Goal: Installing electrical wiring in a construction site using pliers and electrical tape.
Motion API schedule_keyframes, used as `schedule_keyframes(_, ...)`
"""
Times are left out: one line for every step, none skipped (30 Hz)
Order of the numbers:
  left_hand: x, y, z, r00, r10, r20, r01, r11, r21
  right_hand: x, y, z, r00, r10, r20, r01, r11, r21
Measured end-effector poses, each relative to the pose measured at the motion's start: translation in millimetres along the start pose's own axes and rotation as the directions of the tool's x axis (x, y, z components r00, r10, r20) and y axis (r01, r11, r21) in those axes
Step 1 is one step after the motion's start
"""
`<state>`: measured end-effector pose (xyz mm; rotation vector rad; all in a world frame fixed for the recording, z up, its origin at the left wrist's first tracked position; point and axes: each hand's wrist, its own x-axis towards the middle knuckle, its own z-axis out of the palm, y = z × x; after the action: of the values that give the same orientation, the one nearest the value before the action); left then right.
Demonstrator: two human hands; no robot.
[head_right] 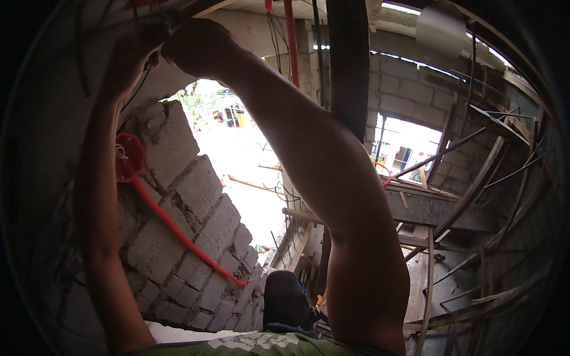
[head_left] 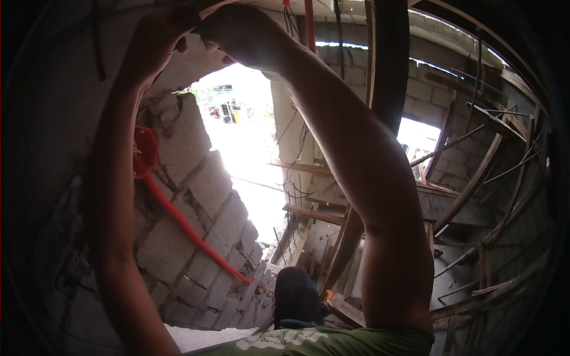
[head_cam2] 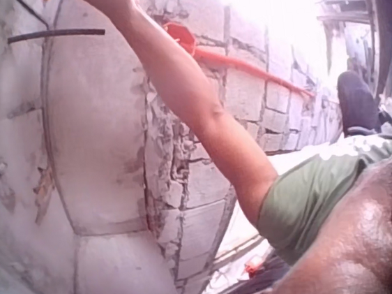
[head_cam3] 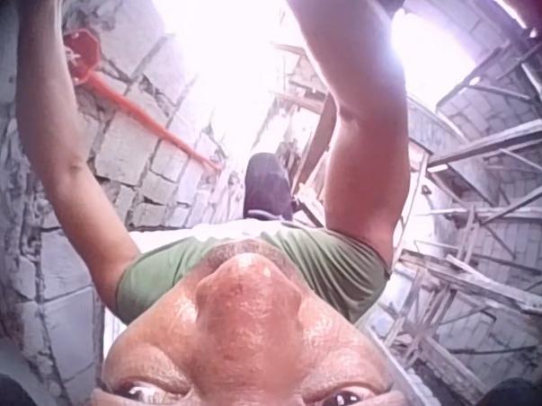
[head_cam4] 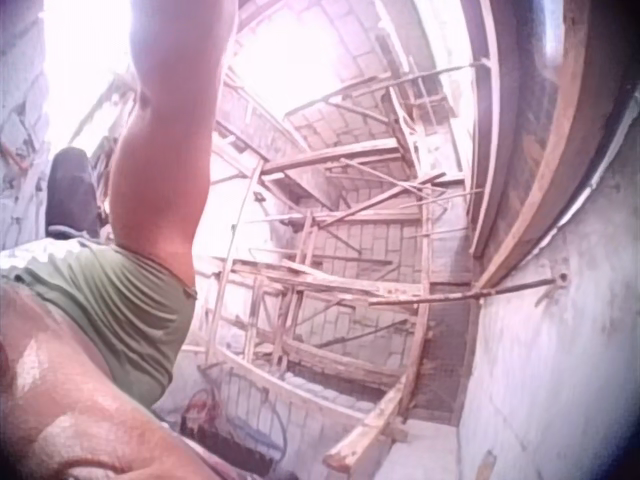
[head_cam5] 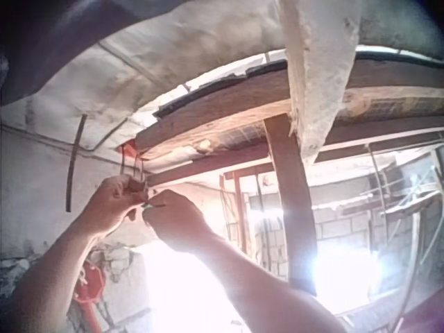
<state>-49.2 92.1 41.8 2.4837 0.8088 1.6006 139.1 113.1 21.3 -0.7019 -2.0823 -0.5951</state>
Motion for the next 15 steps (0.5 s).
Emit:
schedule_keyframes(0.4, -1.1, -1.6, 0.997, 0.064, 0.043, -0.064, 0.998, 0.008, 3.2, -1.1, 3.1, 0.999, -0.045, 0.006, 0.045, 0.989, -0.137)
schedule_keyframes(0.8, -1.8, -3.0, 0.988, 0.128, 0.087, -0.13, 0.992, 0.011, 4.5, -4.1, 8.9, 0.999, -0.033, 0.004, 0.034, 0.989, -0.144)
schedule_keyframes(-1.7, -4.5, -5.4, 0.987, 0.13, 0.098, -0.131, 0.991, -0.002, 3.6, -13.7, 14.1, 0.991, 0.069, -0.118, -0.084, 0.988, -0.127)
schedule_keyframes(-4.1, -7.9, -8.0, 0.983, 0.159, 0.095, -0.171, 0.976, 0.132, 1.4, -18.7, 14.3, 0.955, 0.176, -0.238, -0.206, 0.973, -0.107)
schedule_keyframes(-2.7, -18.1, -12.5, 0.976, 0.195, 0.097, -0.214, 0.943, 0.255, -1.6, -17.6, 9.5, 0.975, 0.08, -0.205, -0.098, 0.992, -0.081)
schedule_keyframes(-0.4, -54.6, -46.5, 0.948, 0.318, 0.013, -0.306, 0.898, 0.316, 1.3, -25.0, 5.7, 0.983, -0.027, -0.182, 0.021, 0.999, -0.038)
schedule_keyframes(-6.5, -21.3, 13.8, 0.981, 0.047, -0.189, -0.071, 0.99, -0.121, -14.5, -3.5, 11.3, 0.978, 0.008, -0.21, -0.043, 0.986, -0.159)
schedule_keyframes(-0.4, -4.2, 17.1, 0.987, 0.059, -0.15, -0.086, 0.98, -0.178, -14.6, -5.0, 16.8, 0.966, 0.001, -0.257, -0.069, 0.964, -0.256)
schedule_keyframes(13.9, -6.2, 23.8, 0.893, 0.449, 0.009, -0.414, 0.816, 0.403, -17.3, 2.0, 21.5, 0.957, 0.054, -0.286, -0.112, 0.975, -0.192)
schedule_keyframes(15.7, 16.8, 15.3, 0.694, 0.631, 0.347, -0.578, 0.201, 0.791, -1.3, -11.8, 22.7, 0.935, 0.078, -0.346, -0.112, 0.991, -0.08)
schedule_keyframes(9.9, 36.3, 15.9, 0.874, 0.485, 0.024, -0.393, 0.676, 0.623, 17.4, -23.0, 21.2, 0.959, 0.079, -0.273, -0.112, 0.988, -0.106)
schedule_keyframes(4.4, 37.3, 34.0, 0.972, 0.141, -0.186, -0.098, 0.97, 0.223, 20.2, -17.5, 29.7, 0.98, 0.105, -0.167, -0.13, 0.981, -0.146)
schedule_keyframes(7.7, 26.5, 30.2, 0.977, 0.131, -0.17, -0.095, 0.975, 0.201, 15.4, -17.7, 28.8, 0.979, 0.129, -0.155, -0.153, 0.976, -0.154)
schedule_keyframes(15.3, 9.4, 26.9, 0.968, 0.229, -0.104, -0.181, 0.923, 0.34, 4.5, -14.7, 22.2, 0.982, 0.096, -0.166, -0.119, 0.983, -0.138)
schedule_keyframes(16.6, 13.5, 27.8, 0.947, 0.321, -0.027, -0.269, 0.832, 0.485, 2.6, -16.6, 17.9, 0.981, 0.05, -0.189, -0.071, 0.991, -0.109)
